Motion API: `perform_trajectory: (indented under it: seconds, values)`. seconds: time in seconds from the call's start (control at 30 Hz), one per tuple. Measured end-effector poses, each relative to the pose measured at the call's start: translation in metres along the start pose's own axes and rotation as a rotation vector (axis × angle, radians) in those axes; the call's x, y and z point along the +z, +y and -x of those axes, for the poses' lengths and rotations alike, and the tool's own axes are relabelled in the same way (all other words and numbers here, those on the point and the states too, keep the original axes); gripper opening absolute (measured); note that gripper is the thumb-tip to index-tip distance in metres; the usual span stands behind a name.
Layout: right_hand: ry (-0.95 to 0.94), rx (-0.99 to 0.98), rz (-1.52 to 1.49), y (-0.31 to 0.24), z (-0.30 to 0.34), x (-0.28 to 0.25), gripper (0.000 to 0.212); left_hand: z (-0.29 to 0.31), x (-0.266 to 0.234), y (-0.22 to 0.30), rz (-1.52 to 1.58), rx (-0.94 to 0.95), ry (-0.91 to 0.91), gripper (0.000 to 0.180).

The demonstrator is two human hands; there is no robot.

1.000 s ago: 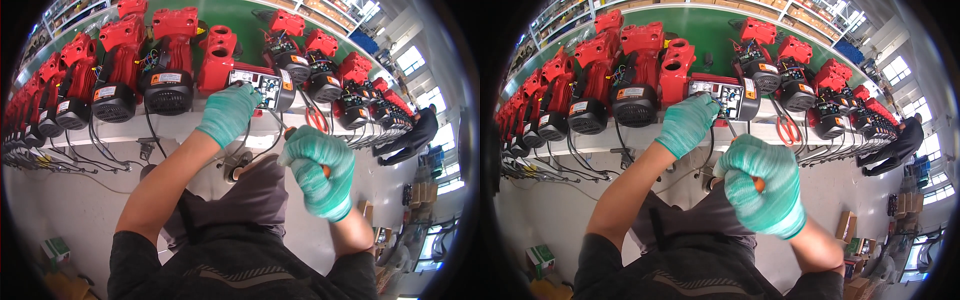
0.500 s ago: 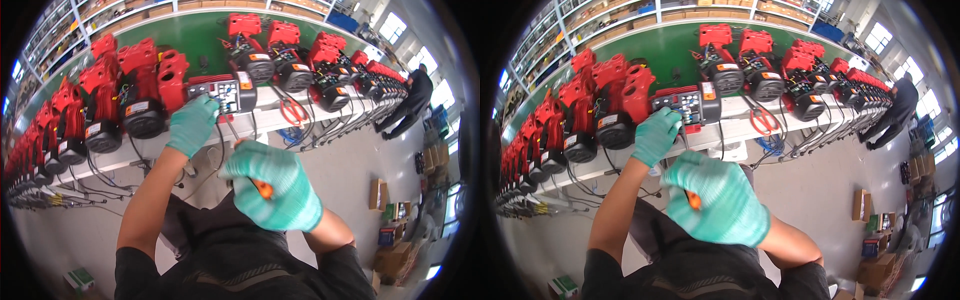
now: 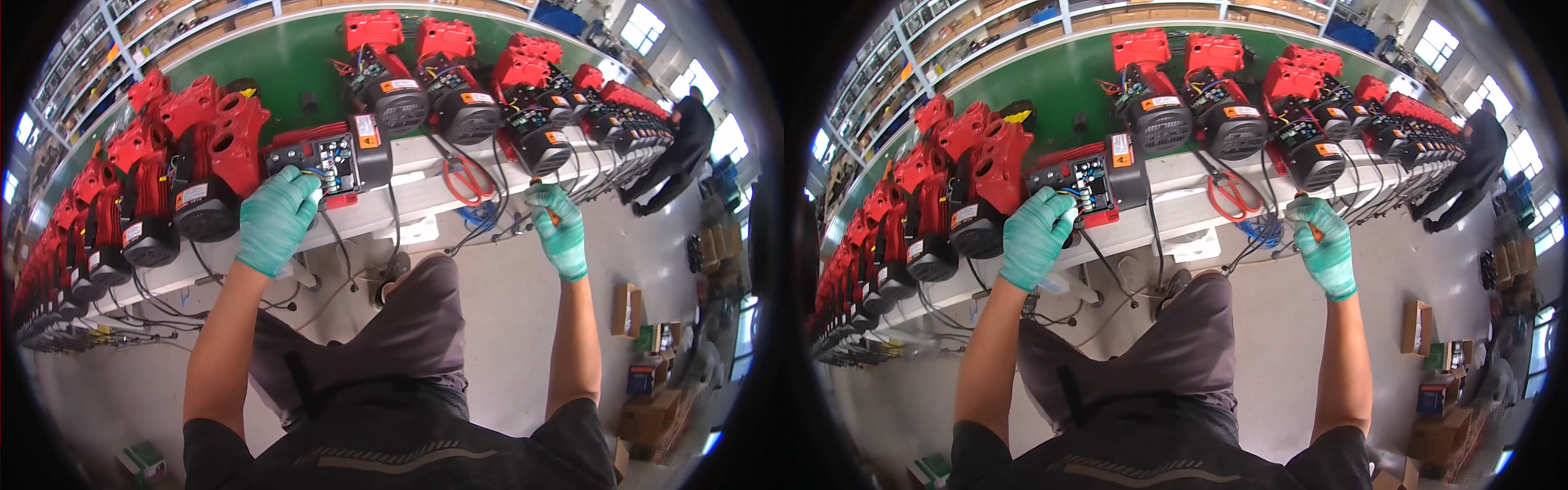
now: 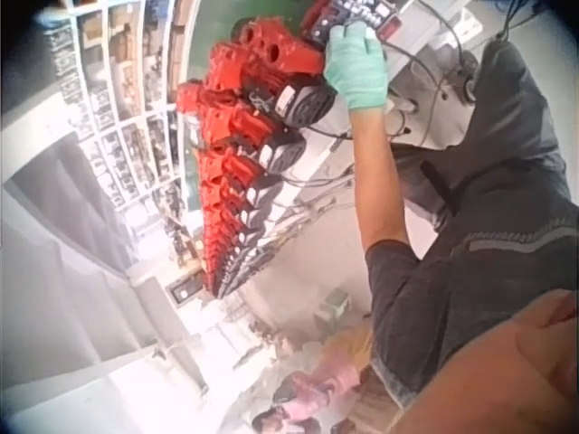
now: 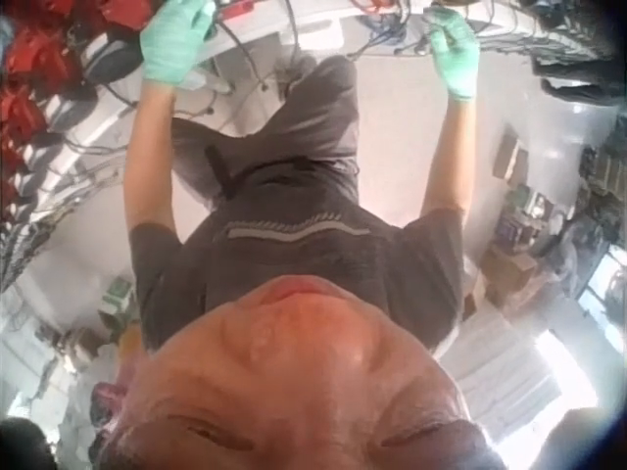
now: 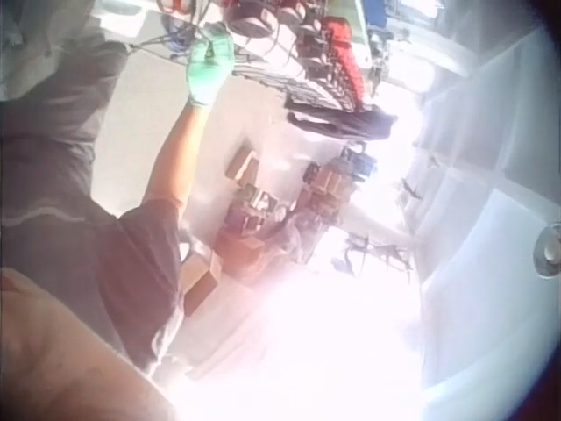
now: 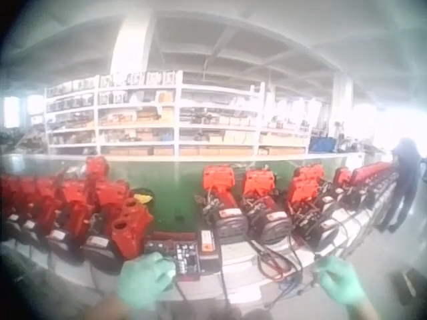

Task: The person uses a screwdriver and pliers to connect wires to a control unit on a red pump motor, then repositions the motor and works on internal wiring before testing the connections.

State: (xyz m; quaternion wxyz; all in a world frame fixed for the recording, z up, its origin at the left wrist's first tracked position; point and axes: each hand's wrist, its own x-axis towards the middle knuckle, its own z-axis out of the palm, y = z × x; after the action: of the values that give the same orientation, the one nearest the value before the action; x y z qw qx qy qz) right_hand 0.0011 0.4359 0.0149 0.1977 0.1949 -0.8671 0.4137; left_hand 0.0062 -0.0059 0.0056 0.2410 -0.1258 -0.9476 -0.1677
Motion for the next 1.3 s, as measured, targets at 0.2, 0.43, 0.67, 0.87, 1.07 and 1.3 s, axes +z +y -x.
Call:
perform_trajectory:
  seconds: [0.2, 0.43, 0.67, 0.87, 1.07, 1.3]
  values:
    - [-0.129, -0.172, 0.06, 0.081, -0.025, 0.013, 0.024, -0.006, 0.001, 0.006, 0.023, 0.035, -0.01, 0.013]
    - [-0.042, 0.648, -0.826, 0.114, -0.053, 0.046, 0.032, -0.005, -0.003, 0.009, 0.066, -0.009, 0.004, 0.012]
    - [-0.233, -0.099, 0.41, 0.093, -0.052, 0.039, 0.048, -0.004, -0.001, 0.006, 0.024, 0.022, 0.023, 0.012]
    - [-0.264, -0.072, 0.506, 0.086, -0.046, 0.037, 0.059, 0.001, -0.003, -0.007, 0.112, 0.06, -0.016, 0.025]
    - [-0.078, -0.008, 0.53, 0.061, -0.024, 0.042, 0.047, 0.007, -0.028, 0.001, 0.24, -0.148, -0.166, 0.05]
    - [0.112, 0.022, -0.016, -0.02, 0.004, 0.088, 0.023, 0.051, -0.028, 0.011, 0.577, -0.371, 0.075, 0.03]
